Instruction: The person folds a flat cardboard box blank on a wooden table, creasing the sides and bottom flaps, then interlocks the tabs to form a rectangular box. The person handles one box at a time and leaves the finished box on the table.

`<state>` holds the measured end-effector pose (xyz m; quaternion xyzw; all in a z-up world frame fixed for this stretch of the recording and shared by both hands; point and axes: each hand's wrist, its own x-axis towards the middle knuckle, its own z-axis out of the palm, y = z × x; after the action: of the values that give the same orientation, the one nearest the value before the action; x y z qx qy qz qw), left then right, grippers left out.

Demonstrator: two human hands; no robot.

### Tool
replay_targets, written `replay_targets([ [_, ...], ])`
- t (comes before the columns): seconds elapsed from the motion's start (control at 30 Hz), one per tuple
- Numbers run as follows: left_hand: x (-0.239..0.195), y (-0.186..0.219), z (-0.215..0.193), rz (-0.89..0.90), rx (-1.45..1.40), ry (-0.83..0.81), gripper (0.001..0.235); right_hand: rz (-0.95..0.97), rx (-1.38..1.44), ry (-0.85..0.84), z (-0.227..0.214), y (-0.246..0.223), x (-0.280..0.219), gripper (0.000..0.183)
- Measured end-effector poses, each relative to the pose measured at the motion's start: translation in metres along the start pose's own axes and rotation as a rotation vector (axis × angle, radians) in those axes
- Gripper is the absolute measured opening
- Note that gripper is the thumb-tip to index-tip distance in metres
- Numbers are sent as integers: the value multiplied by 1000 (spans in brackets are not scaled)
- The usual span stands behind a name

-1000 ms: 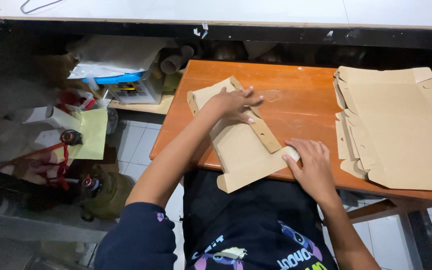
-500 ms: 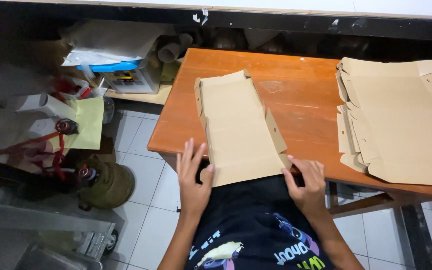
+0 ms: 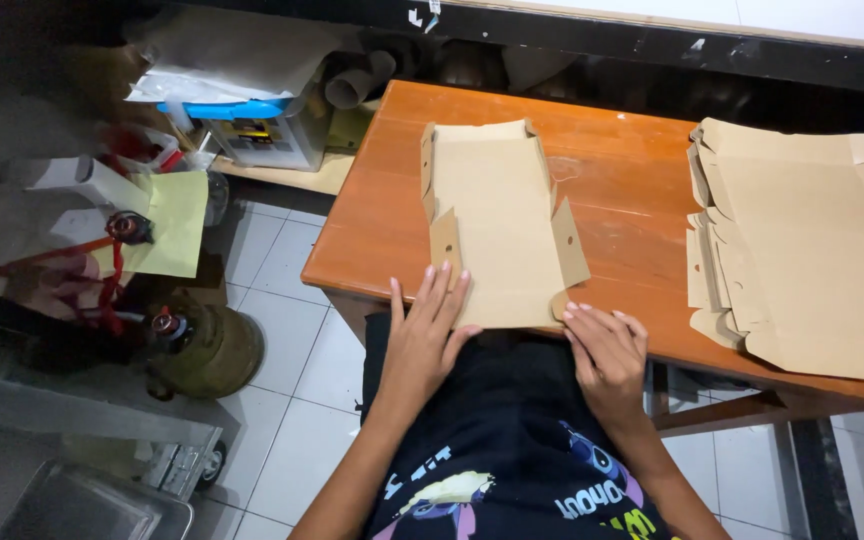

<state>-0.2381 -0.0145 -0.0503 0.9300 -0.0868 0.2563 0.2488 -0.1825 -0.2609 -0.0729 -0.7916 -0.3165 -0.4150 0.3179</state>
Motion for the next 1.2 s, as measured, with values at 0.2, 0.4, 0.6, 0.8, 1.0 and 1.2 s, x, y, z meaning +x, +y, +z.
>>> replay_targets([
  [0.2, 12, -8, 9, 1, 296, -17, 57, 75, -196, -297, -2, -5, 6, 27],
  [0.4, 13, 20, 20, 127, 289, -203, 72, 115, -236, -508, -1, 4, 10, 32],
  [0.6, 18, 24, 26, 133, 257, -317, 66, 207, -18, -701, -18, 13, 40, 30],
  [0.8, 26, 26, 16, 16, 112, -461, 58, 174, -223, -768, -13, 6, 39, 50],
  [1.0, 28, 27, 20, -37, 108, -475, 55, 197, -247, -766, 2, 9, 40, 55],
  [1.2, 28, 32, 21, -76, 125, -436, 50, 246, -243, -805, -11, 18, 33, 45],
])
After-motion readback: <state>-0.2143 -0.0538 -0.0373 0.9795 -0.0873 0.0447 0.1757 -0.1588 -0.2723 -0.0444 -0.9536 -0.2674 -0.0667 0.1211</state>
